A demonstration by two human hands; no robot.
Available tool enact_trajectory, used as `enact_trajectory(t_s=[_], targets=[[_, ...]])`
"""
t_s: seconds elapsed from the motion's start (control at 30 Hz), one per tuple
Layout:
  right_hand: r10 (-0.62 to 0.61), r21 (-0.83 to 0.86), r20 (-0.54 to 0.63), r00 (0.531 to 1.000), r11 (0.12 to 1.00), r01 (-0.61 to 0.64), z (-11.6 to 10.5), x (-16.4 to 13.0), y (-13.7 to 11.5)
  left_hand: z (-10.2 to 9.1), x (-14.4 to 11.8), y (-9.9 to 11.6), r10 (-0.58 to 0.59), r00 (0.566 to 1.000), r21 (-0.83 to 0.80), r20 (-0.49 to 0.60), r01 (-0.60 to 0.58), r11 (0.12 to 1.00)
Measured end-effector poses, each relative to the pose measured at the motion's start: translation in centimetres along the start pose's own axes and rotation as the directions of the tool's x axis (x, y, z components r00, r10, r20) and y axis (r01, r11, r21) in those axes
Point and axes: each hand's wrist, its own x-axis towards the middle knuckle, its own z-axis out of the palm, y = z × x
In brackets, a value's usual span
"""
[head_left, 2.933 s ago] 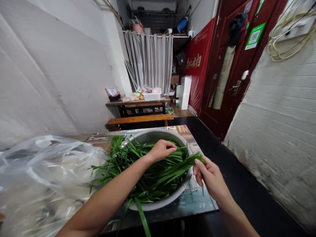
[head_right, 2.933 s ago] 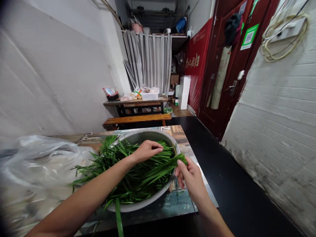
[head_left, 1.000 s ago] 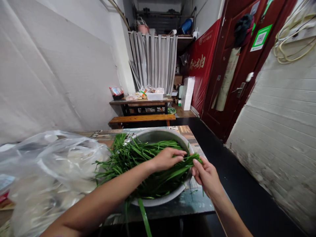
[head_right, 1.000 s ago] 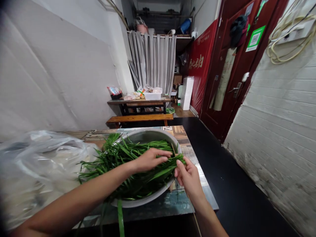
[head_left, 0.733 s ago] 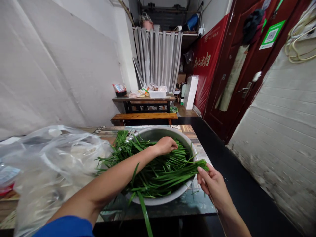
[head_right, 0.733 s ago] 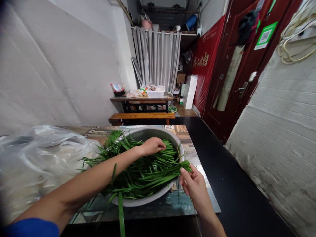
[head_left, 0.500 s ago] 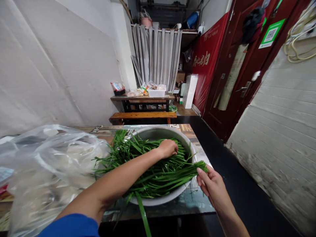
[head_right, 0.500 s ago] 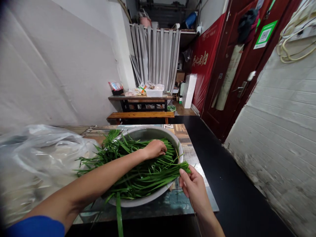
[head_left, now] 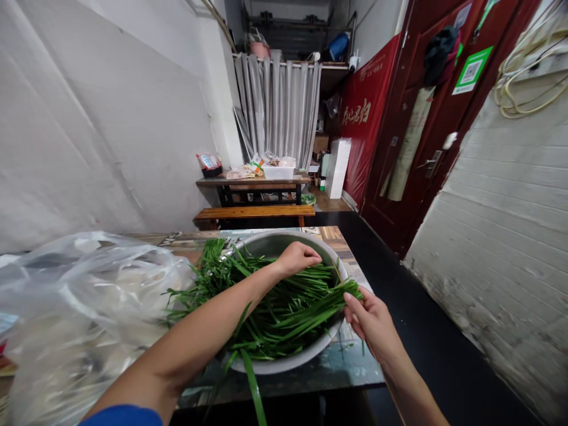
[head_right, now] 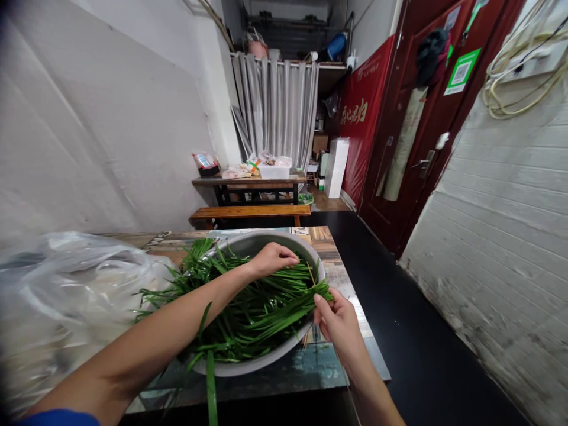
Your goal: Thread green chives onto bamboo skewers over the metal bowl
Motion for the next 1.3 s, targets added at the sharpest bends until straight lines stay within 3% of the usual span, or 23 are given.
enact_trajectory(t_s=[0.1,0.27,0.37,0.63,0.87,1.03,1.17,1.3], targets=[[-0.006,0.006,-0.001,1.000,1.000,0.007,0.1,0.4,0.1,0.6,-0.2,-0.1,0.041,0.998,0.044,0.042,-0.043,0.998],[-0.006,-0.011,-0.020,1.000,1.000,0.005,-0.4,-0.8,0.3,1.5,-0.2,-1.4,0.080,0.983,0.337,0.168,-0.133,0.932],[0.005,-0.026,-0.002,1.000,1.000,-0.005,-0.9,-2.2,0.4,1.7,-0.3,-1.9,0.089,0.976,0.427,0.199,-0.168,0.888],[-0.009,-0.045,-0.026,1.000,0.999,0.008,-1.3,-3.2,1.2,2.6,-0.1,-2.9,0.160,0.973,0.540,0.167,-0.226,0.811],[0.001,-0.024,-0.021,1.000,1.000,-0.002,-1.2,-2.9,1.5,4.7,0.1,-3.3,0.083,0.996,0.681,0.028,-0.080,0.728],[-0.011,-0.024,-0.015,1.000,1.000,0.011,-1.2,-2.6,1.3,4.2,0.5,-2.8,0.033,0.999,0.556,-0.011,-0.022,0.831],[-0.030,-0.015,-0.011,0.999,0.999,0.030,-1.1,-2.0,0.8,2.1,0.7,-1.6,0.068,0.994,0.334,-0.089,-0.035,0.942],[-0.062,0.010,-0.019,0.998,0.998,0.062,-0.5,-1.2,0.2,0.5,-0.1,0.2,0.048,0.992,0.025,-0.120,-0.045,0.999]])
